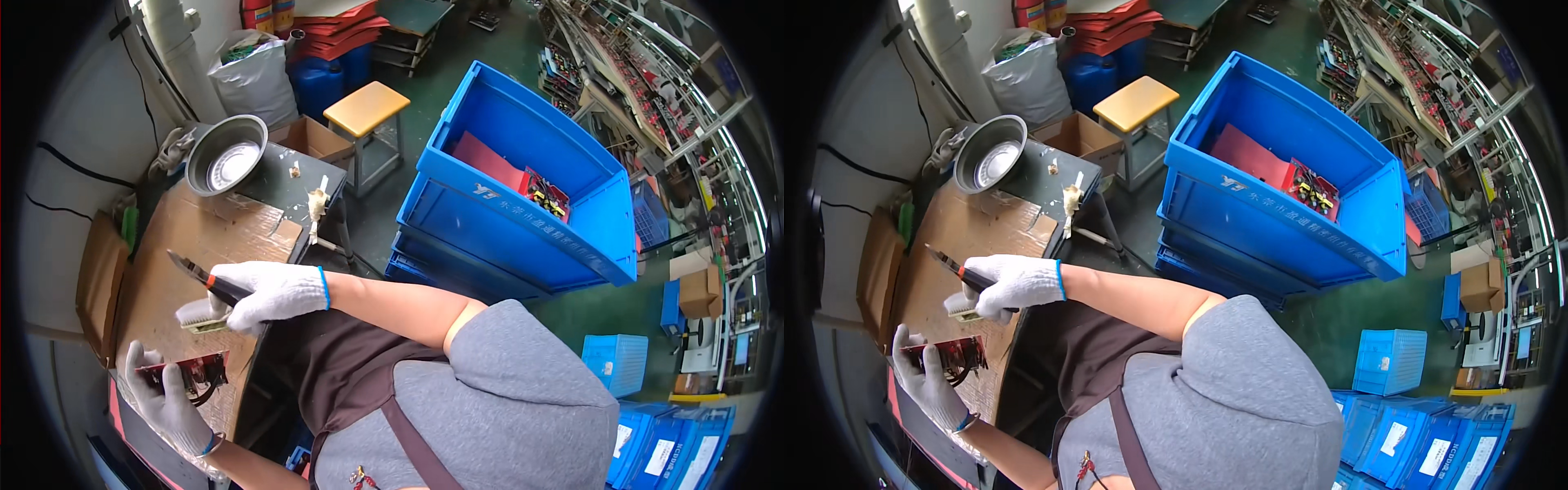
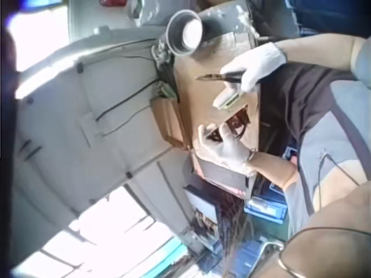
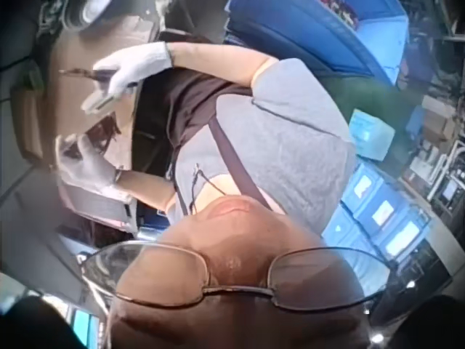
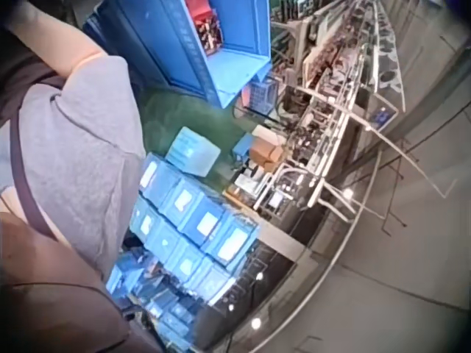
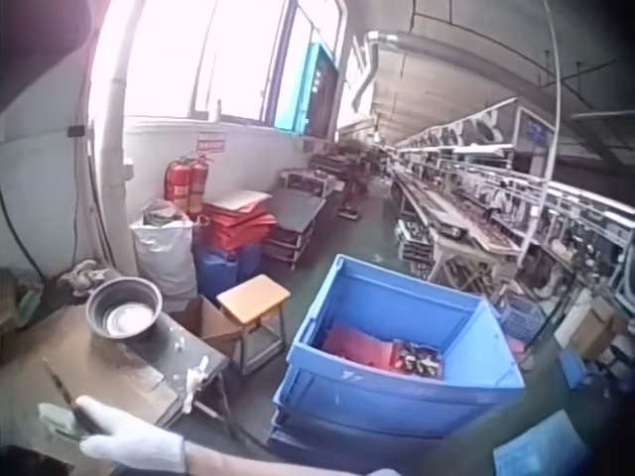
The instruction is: Trimming excess wire leads from a printed circuit board using wire cutters.
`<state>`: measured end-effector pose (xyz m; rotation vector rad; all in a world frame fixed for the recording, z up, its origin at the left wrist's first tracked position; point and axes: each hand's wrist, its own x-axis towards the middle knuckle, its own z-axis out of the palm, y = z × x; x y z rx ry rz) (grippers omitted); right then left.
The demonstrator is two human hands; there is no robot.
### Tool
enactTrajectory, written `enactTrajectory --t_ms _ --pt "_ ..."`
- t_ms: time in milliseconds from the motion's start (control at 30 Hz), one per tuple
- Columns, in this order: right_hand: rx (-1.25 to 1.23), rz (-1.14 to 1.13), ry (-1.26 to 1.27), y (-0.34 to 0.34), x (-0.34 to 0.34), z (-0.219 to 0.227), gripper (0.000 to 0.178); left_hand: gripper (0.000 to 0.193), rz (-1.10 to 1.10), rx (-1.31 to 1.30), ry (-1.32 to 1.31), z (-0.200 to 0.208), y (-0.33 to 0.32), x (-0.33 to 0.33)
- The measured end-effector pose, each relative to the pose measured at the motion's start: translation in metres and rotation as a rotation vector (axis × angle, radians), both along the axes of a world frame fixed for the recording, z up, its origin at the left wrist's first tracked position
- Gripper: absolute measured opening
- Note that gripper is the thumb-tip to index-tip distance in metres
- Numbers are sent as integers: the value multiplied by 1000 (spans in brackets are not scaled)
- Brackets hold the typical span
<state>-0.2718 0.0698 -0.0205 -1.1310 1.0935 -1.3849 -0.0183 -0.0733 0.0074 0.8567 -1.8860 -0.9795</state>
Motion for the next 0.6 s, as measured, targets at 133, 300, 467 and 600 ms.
enactTrajectory --t_ms 133,300,467,600 --pt "-229 -263 720 10 18 16 49 57 24 -148 -141 13 23 -10" --pt "-315 -419 1094 17 20 35 52 58 -105 -66 20 6 20 -19" --pt "-282 -399 1225 13 28 45 55 60 -49 -227 -87 8 22 -6" --pt "-267 -333 1236 2 27 46 58 60 -61 -230 -112 7 17 -6"
